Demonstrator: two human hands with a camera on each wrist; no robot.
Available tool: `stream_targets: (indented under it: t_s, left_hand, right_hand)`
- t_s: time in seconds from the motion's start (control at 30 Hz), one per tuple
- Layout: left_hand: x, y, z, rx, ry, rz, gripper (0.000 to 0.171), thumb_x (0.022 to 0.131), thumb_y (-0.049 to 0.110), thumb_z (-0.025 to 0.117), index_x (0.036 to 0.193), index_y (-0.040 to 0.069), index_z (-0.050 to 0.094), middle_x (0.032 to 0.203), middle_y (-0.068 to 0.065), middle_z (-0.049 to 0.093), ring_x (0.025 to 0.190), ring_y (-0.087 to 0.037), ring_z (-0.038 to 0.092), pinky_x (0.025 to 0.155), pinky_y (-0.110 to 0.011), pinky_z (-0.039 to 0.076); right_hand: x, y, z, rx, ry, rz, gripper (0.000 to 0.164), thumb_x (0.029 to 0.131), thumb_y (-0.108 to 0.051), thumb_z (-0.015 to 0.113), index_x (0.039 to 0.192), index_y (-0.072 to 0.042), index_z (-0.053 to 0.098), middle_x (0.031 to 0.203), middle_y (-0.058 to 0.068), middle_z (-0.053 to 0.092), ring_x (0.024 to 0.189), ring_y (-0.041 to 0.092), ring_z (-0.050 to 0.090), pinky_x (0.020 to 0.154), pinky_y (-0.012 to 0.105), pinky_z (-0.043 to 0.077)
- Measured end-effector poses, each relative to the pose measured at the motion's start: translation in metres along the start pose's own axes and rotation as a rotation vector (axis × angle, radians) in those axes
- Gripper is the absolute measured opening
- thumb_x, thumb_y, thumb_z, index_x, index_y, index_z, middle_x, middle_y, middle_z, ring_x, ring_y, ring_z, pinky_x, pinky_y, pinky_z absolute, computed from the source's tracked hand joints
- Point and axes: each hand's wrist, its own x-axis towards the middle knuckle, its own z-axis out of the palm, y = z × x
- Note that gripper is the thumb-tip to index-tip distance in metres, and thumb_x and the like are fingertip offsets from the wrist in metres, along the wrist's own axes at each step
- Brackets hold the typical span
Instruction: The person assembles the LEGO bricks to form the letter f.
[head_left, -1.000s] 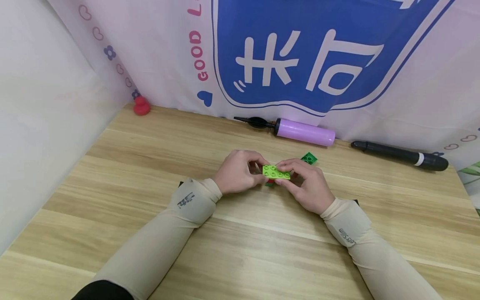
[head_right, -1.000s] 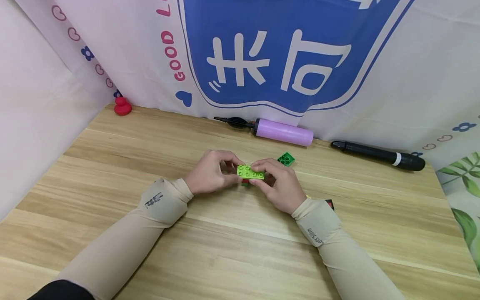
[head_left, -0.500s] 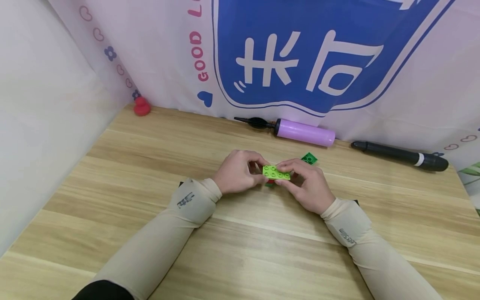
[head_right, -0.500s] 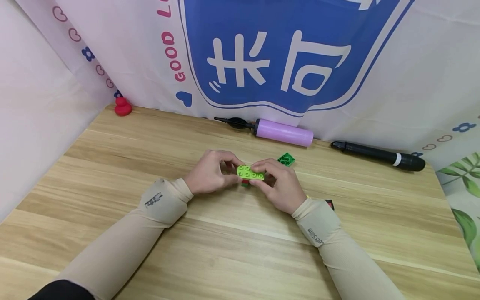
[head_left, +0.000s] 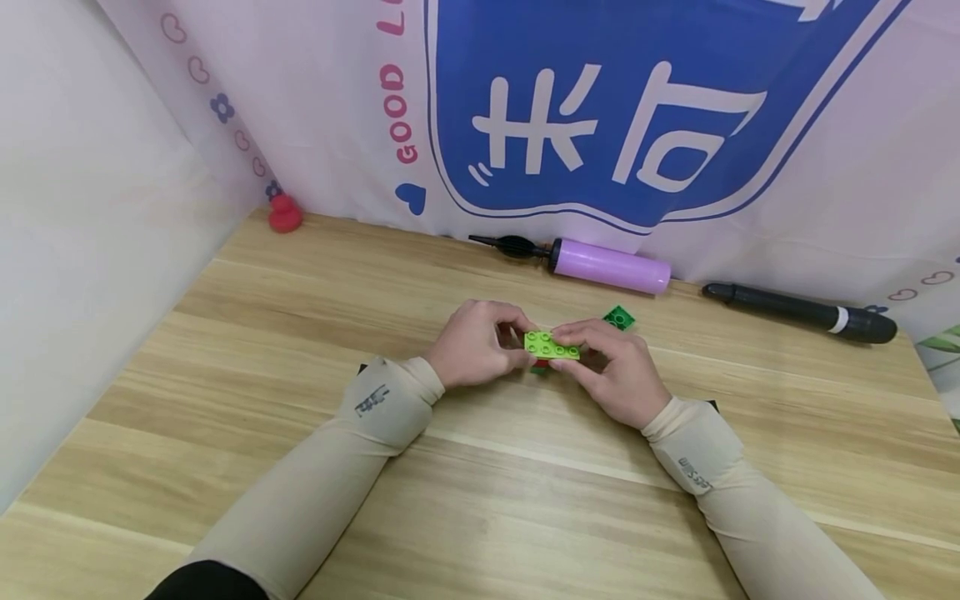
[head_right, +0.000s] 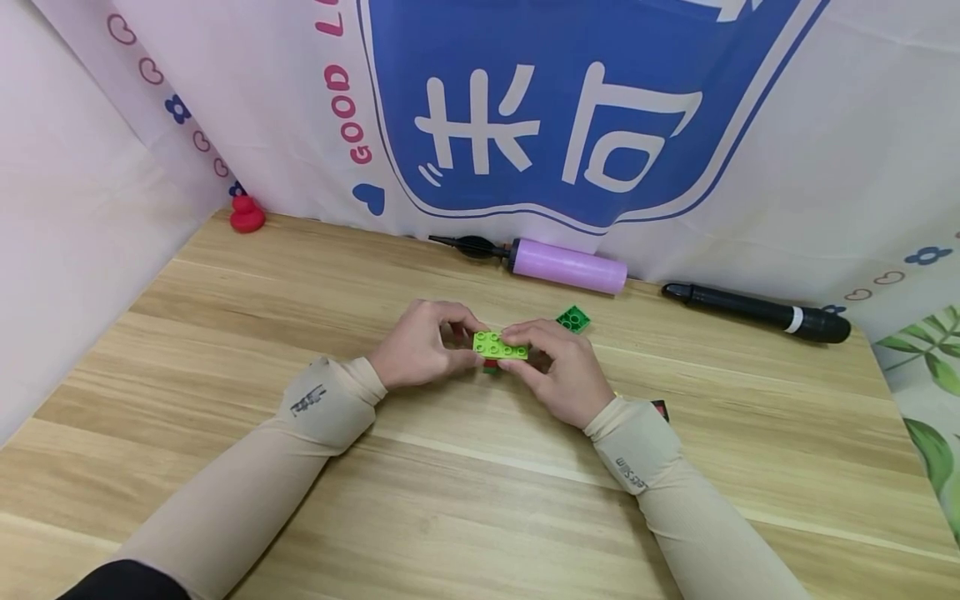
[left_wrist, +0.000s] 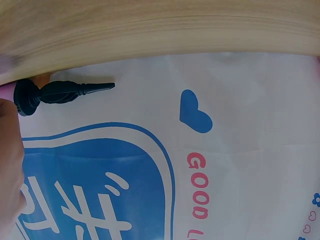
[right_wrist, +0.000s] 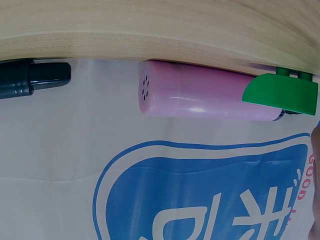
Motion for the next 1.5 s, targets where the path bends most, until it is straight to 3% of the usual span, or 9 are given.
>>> stream_targets:
  t_s: [0.13, 0.4, 0.83, 1.1, 1.33, 1.5]
  left_hand:
    - [-0.0003, 0.0002, 0.0004, -0.018, -0.009, -0.014, 0.024, 0.082, 0.016, 0.088, 0.105, 0.015, 0.081, 0.083, 0.006, 0.073, 0.077, -0.013, 0.065, 0.073, -0.029, 0.053]
    - [-0.0009, 0.0008, 0.0001, -0.054, -0.024, -0.013, 0.022, 0.084, 0.014, 0.087, 0.104, 0.013, 0.080, 0.086, 0.005, 0.074, 0.081, -0.011, 0.068, 0.079, -0.030, 0.057]
    - [-0.0005, -0.0001, -0.0001, -0.064, -0.027, -0.009, 0.021, 0.084, 0.012, 0.087, 0.104, 0.013, 0.080, 0.086, 0.004, 0.075, 0.080, -0.011, 0.068, 0.078, -0.029, 0.056]
    - [-0.0009, -0.0003, -0.0009, -0.067, -0.025, -0.007, 0.023, 0.083, 0.011, 0.085, 0.105, 0.012, 0.081, 0.086, 0.004, 0.075, 0.079, -0.011, 0.069, 0.077, -0.028, 0.057]
    - [-0.0006, -0.0005, -0.0007, -0.058, -0.021, -0.004, 0.021, 0.084, 0.012, 0.086, 0.104, 0.013, 0.081, 0.087, 0.005, 0.076, 0.080, -0.010, 0.069, 0.078, -0.028, 0.057]
    - [-0.0008, -0.0006, -0.0014, -0.050, -0.024, -0.006, 0.022, 0.083, 0.012, 0.086, 0.105, 0.013, 0.081, 0.087, 0.005, 0.076, 0.078, -0.009, 0.069, 0.075, -0.027, 0.056]
  right_hand:
    - [-0.0001, 0.0003, 0.0003, -0.009, -0.002, -0.007, 0.030, 0.083, -0.005, 0.089, 0.111, -0.007, 0.080, 0.118, 0.008, 0.078, 0.113, 0.028, 0.074, 0.101, 0.019, 0.052]
    - [-0.0003, -0.0002, 0.0004, -0.030, -0.004, -0.007, 0.031, 0.083, -0.006, 0.089, 0.113, -0.007, 0.080, 0.119, 0.008, 0.078, 0.114, 0.027, 0.074, 0.099, 0.038, 0.057]
    - [-0.0014, 0.0011, 0.0014, -0.042, 0.005, -0.039, 0.031, 0.084, -0.005, 0.089, 0.113, -0.006, 0.079, 0.119, 0.009, 0.078, 0.114, 0.028, 0.074, 0.102, 0.034, 0.055]
    - [-0.0017, 0.0007, 0.0026, -0.045, 0.012, -0.072, 0.029, 0.084, -0.003, 0.088, 0.112, -0.004, 0.079, 0.117, 0.010, 0.077, 0.110, 0.028, 0.074, 0.093, 0.025, 0.057]
    - [-0.0016, -0.0002, 0.0023, -0.052, 0.016, -0.077, 0.030, 0.084, -0.002, 0.088, 0.113, -0.003, 0.079, 0.117, 0.010, 0.077, 0.108, 0.028, 0.075, 0.086, 0.034, 0.062]
    - [-0.0014, -0.0004, 0.0022, -0.061, 0.016, -0.087, 0.031, 0.083, -0.002, 0.089, 0.113, -0.003, 0.080, 0.116, 0.010, 0.077, 0.107, 0.027, 0.075, 0.086, 0.032, 0.061]
